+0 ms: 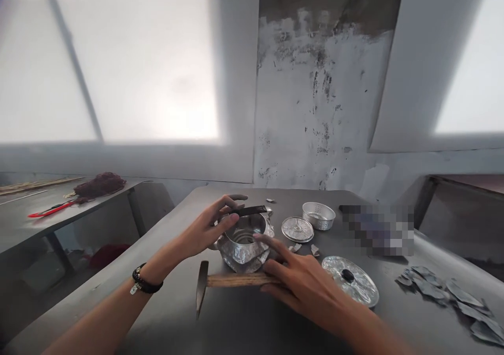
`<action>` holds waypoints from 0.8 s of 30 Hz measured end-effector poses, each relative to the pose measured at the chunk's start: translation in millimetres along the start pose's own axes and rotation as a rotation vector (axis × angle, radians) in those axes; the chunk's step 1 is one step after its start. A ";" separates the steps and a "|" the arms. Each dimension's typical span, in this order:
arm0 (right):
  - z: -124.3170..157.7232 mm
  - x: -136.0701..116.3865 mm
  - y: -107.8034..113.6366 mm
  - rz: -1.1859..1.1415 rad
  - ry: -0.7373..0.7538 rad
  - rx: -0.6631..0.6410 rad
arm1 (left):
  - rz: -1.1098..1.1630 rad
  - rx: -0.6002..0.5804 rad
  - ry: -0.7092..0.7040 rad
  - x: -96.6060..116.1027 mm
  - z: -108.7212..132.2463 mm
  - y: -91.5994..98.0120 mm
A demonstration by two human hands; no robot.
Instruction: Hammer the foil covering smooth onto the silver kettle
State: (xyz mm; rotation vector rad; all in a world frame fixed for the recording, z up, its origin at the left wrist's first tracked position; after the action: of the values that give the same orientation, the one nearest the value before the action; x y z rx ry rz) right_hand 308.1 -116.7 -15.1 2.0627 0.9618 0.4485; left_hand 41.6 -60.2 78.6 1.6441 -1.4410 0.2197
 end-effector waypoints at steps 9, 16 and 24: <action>12.2 -10.4 -21.5 0.158 -0.001 -0.012 | -0.003 -0.010 0.029 1.5 6.3 -1.9; -0.2 -16.1 -10.7 0.137 0.050 -0.015 | 0.061 0.073 0.189 -10.3 -13.7 -5.2; -3.1 -17.0 -7.9 0.159 0.039 -0.036 | 0.207 0.047 0.573 -49.9 -35.7 -3.8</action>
State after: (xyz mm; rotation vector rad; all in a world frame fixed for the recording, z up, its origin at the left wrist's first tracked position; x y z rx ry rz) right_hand 291.5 -125.0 -19.1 2.1128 0.8098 0.5873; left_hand 44.6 -0.5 64.6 1.3154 -1.1585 0.7797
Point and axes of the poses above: each hand's wrist, its own z-axis away from the middle knuckle, its own y-axis out of the back of the hand, x = y × z, the point moved 1 cm from there along -z, towards the middle knuckle, and after that the axes turned 10 degrees about x, right-handed, at the moved point
